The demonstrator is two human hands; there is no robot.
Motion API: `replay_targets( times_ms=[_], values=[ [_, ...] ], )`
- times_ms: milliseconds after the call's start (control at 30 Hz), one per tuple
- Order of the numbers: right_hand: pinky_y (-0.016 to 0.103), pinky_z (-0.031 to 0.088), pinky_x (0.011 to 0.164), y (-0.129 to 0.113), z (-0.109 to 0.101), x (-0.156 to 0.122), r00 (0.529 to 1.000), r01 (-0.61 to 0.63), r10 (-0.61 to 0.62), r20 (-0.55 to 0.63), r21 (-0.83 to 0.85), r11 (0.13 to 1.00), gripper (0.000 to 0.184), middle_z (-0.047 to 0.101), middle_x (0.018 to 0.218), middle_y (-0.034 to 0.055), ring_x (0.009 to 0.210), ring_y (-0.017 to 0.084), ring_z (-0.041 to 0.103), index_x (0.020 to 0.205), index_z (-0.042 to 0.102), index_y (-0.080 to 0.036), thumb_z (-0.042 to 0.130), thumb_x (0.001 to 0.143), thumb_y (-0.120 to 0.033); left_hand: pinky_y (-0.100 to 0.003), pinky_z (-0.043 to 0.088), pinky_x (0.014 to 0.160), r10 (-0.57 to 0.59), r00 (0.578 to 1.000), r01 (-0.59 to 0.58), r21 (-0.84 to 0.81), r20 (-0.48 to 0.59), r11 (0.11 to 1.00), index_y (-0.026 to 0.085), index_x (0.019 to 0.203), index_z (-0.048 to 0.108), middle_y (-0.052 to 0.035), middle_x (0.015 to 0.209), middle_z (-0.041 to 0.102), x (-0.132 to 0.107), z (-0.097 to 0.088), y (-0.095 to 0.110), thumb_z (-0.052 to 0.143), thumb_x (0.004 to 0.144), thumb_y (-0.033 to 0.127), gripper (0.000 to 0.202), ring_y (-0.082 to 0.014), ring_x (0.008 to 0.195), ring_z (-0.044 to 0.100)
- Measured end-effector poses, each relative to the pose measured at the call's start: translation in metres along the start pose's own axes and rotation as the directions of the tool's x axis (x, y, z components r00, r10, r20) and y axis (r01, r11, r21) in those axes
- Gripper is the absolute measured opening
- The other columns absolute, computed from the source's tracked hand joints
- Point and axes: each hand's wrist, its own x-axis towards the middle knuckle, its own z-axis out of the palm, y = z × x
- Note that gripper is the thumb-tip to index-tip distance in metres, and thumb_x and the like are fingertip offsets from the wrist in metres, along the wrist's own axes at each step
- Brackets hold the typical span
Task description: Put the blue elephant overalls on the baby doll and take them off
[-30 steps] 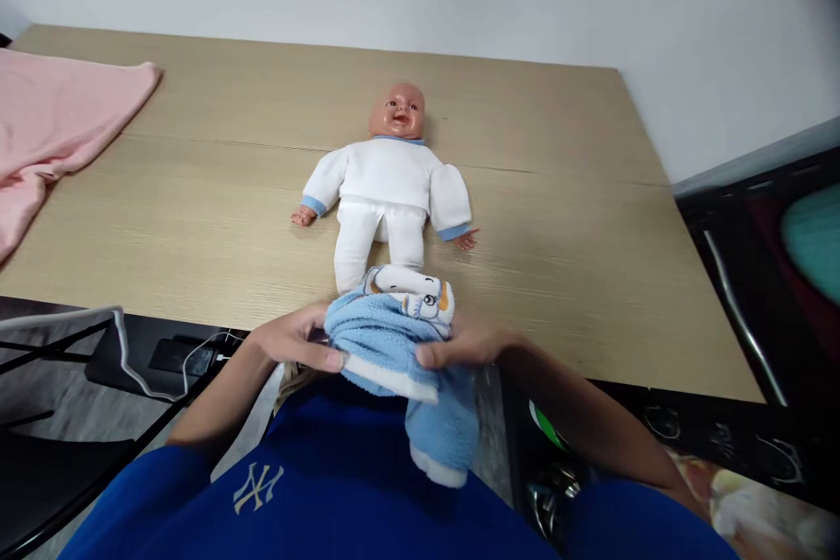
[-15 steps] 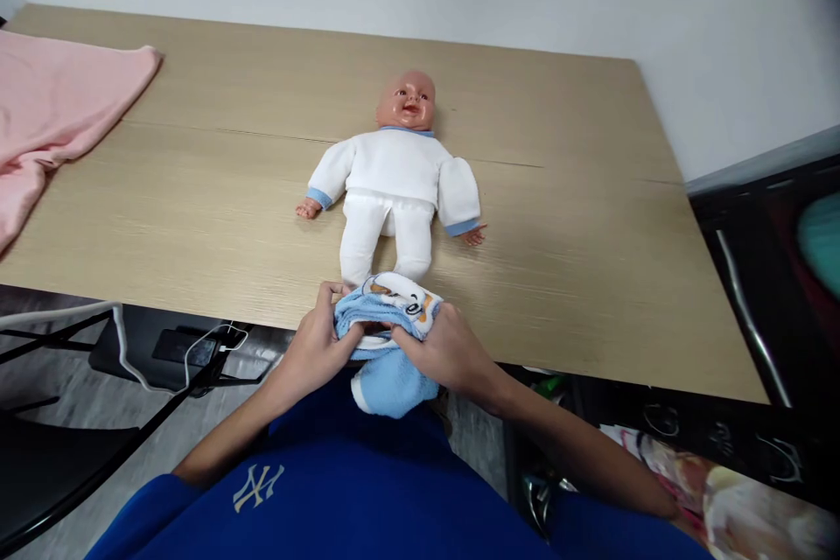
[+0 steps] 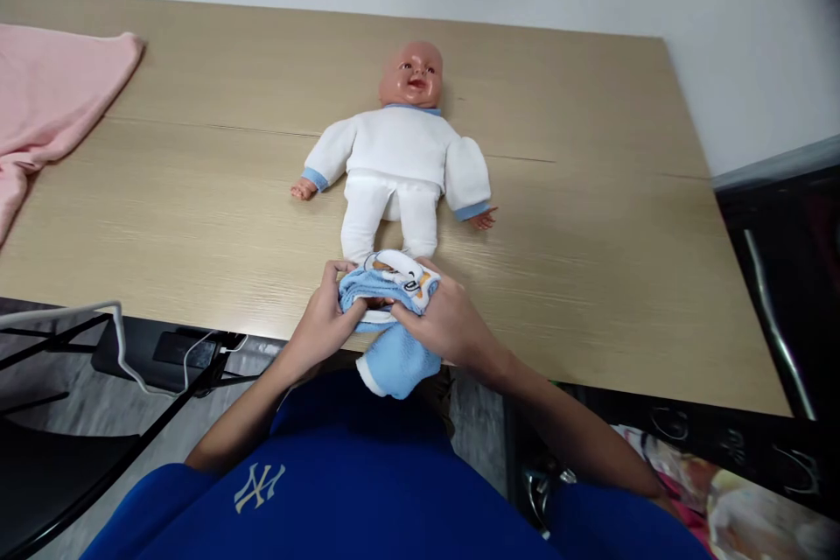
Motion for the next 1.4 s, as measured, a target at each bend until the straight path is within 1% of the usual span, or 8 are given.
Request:
replay_targets(
  times_ms=[267, 333, 500, 600, 700, 867, 1000, 1400],
  values=[
    [0.048, 0.069, 0.113, -0.025, -0.010, 0.015, 0.993, 0.055, -0.041, 0.111, -0.123, 0.991, 0.037, 0.083, 0.148, 0.0121, 0.130, 0.034, 0.083, 0.139, 0.083, -0.024, 0.076, 0.103, -0.025, -0.036, 0.056, 0.084, -0.048, 0.997, 0.052, 0.089, -0.053, 0.995, 0.026, 0.145, 0.046, 0.0001, 0.100, 0.078, -0.004, -0.012, 0.019, 0.065, 0.112, 0.035, 0.040, -0.0228, 0.083, 0.074],
    [0.048, 0.071, 0.106, -0.030, -0.006, 0.018, 0.988, 0.067, -0.038, 0.150, -0.197, 0.978, 0.032, 0.081, 0.147, 0.0160, 0.132, 0.037, 0.081, 0.136, 0.083, -0.021, 0.074, 0.105, -0.026, -0.039, 0.058, 0.087, -0.062, 0.998, 0.067, 0.162, -0.033, 0.984, 0.025, 0.148, 0.042, -0.0047, 0.107, 0.081, -0.006, -0.016, 0.018, 0.062, 0.113, 0.036, 0.041, -0.0271, 0.089, 0.079],
    [0.044, 0.070, 0.083, -0.029, 0.010, 0.014, 0.984, 0.021, 0.035, 0.175, -0.309, 0.951, 0.036, 0.081, 0.144, 0.0196, 0.093, 0.030, 0.082, 0.141, 0.078, -0.020, 0.076, 0.107, -0.030, -0.051, 0.063, 0.095, -0.033, 0.998, 0.012, 0.316, 0.061, 0.949, 0.022, 0.151, 0.043, -0.0171, 0.124, 0.082, -0.003, -0.016, 0.006, 0.054, 0.114, 0.031, 0.040, -0.0379, 0.107, 0.083],
    [0.044, 0.070, 0.084, -0.023, 0.013, 0.010, 0.984, -0.031, 0.071, 0.162, -0.238, 0.971, 0.052, 0.084, 0.142, 0.0177, 0.092, 0.031, 0.084, 0.157, 0.069, -0.022, 0.076, 0.106, -0.029, -0.054, 0.065, 0.097, -0.002, 0.996, -0.028, 0.355, 0.084, 0.934, 0.022, 0.153, 0.043, -0.0180, 0.127, 0.080, -0.004, -0.016, -0.001, 0.055, 0.114, 0.029, 0.041, -0.0381, 0.109, 0.083],
    [0.048, 0.072, 0.102, -0.014, 0.012, 0.011, 0.989, -0.002, 0.018, 0.147, -0.107, 0.994, 0.067, 0.080, 0.161, 0.0171, 0.122, 0.036, 0.086, 0.170, 0.061, -0.023, 0.074, 0.103, -0.023, -0.058, 0.065, 0.108, 0.013, 0.997, -0.038, 0.322, 0.078, 0.946, 0.024, 0.154, 0.041, -0.0206, 0.144, 0.073, -0.006, -0.018, -0.006, 0.057, 0.114, 0.028, 0.044, -0.0375, 0.123, 0.080],
    [0.051, 0.065, 0.127, 0.000, 0.006, 0.017, 0.990, 0.067, -0.086, 0.110, 0.166, 0.984, 0.057, 0.083, 0.159, 0.0124, 0.146, 0.035, 0.081, 0.156, 0.074, -0.024, 0.075, 0.099, -0.020, -0.053, 0.058, 0.130, 0.121, 0.991, -0.121, 0.008, 0.052, 0.993, 0.024, 0.159, 0.037, -0.0196, 0.160, 0.063, -0.007, -0.023, -0.018, 0.063, 0.115, 0.034, 0.052, -0.0316, 0.146, 0.071],
    [0.046, 0.068, 0.119, 0.000, 0.002, 0.017, 0.997, 0.003, -0.027, 0.071, 0.320, 0.948, 0.056, 0.088, 0.147, 0.0111, 0.135, 0.032, 0.087, 0.151, 0.075, -0.022, 0.078, 0.096, -0.021, -0.048, 0.054, 0.135, 0.222, 0.975, -0.223, -0.053, -0.009, 0.973, 0.024, 0.162, 0.048, -0.0171, 0.164, 0.064, -0.003, -0.022, -0.027, 0.067, 0.113, 0.029, 0.054, -0.0306, 0.155, 0.067],
    [0.040, 0.071, 0.100, 0.009, 0.005, 0.029, 0.993, 0.116, -0.101, -0.059, 0.358, 0.926, 0.037, 0.092, 0.123, 0.0051, 0.109, 0.027, 0.089, 0.128, 0.082, -0.026, 0.083, 0.091, -0.023, -0.045, 0.064, 0.112, 0.292, 0.956, -0.291, 0.091, 0.001, 0.952, 0.020, 0.149, 0.066, -0.0145, 0.139, 0.080, 0.019, -0.043, -0.030, 0.076, 0.108, 0.033, 0.044, -0.0294, 0.126, 0.078]
  ],
)
